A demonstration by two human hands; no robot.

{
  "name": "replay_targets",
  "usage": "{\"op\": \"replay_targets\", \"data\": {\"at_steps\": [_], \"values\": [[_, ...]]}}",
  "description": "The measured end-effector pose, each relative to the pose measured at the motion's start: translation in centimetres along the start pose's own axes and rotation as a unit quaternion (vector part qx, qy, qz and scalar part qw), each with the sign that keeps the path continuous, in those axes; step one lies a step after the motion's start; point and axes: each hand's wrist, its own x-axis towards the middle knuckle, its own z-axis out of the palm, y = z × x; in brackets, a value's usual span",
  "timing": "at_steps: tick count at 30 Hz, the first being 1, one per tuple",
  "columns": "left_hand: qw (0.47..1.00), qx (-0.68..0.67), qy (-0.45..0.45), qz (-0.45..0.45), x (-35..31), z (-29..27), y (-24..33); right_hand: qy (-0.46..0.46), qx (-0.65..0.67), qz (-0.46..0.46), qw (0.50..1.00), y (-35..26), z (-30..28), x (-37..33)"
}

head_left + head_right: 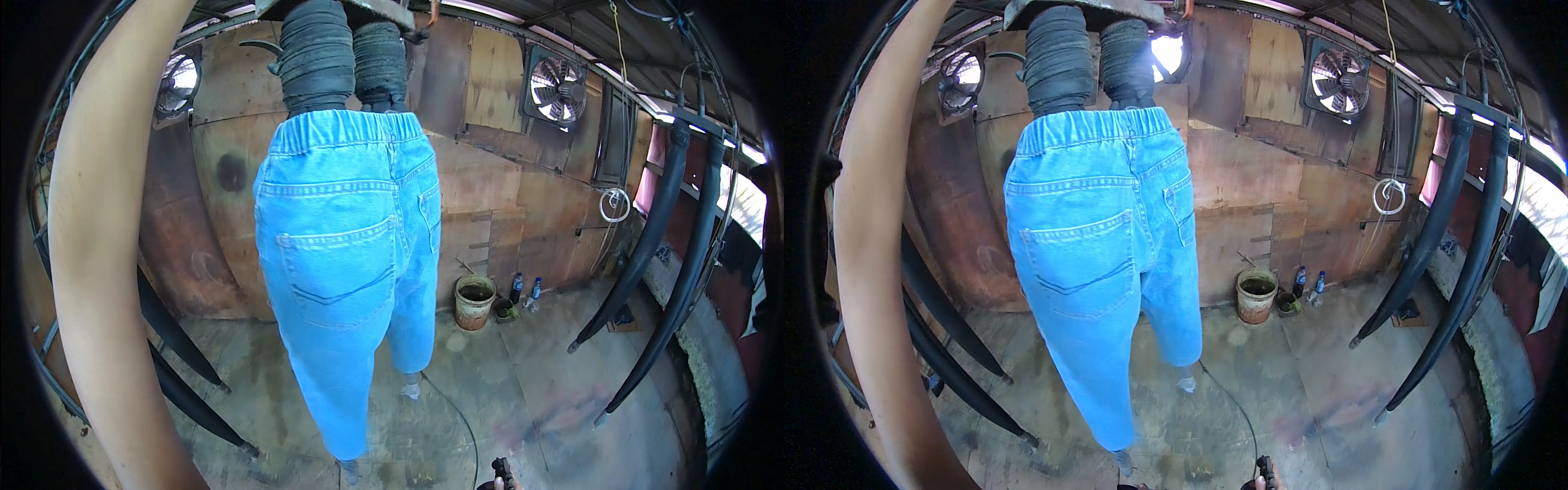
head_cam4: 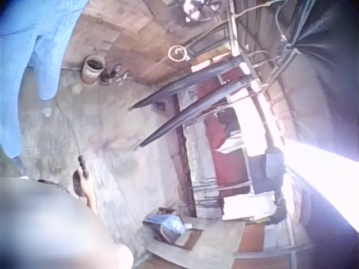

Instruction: The person pours dark liquid from a bucket into a spray gun container, then sprays a pair of light blue jeans hanging on a rack. The person refills the spray gun, adds water from a bottle into the bucket, and stirs the mixture with a stick.

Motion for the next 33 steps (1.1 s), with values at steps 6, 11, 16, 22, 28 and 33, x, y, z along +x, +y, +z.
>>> {"op": "replay_targets", "data": {"at_steps": [6,11,16,22,28,33], "values": [[0.971,-0.159,0.043,-0.171,1.9,4.2,-8.5,0.034,-0.014,-0.025,0.999,-0.6,0.2,-0.5],[0.945,-0.222,0.059,-0.231,1.6,7.3,-10.9,0.039,-0.021,-0.028,0.999,0.4,-0.5,-0.2],[0.919,-0.293,0.066,-0.255,0.4,8.5,-10.6,0.046,-0.026,-0.024,0.998,1.0,-0.9,-0.4],[0.913,-0.313,0.084,-0.246,-0.8,8.7,-9.7,0.056,-0.033,-0.024,0.998,2.3,-0.8,-0.9],[0.913,-0.33,0.09,-0.223,-1.7,8.2,-9.4,0.061,-0.043,-0.026,0.997,4.1,-0.5,-0.9],[0.946,-0.231,0.184,-0.134,-4.2,7.9,-6.9,0.05,-0.02,0.001,0.999,3.2,0.0,-1.8]]}}
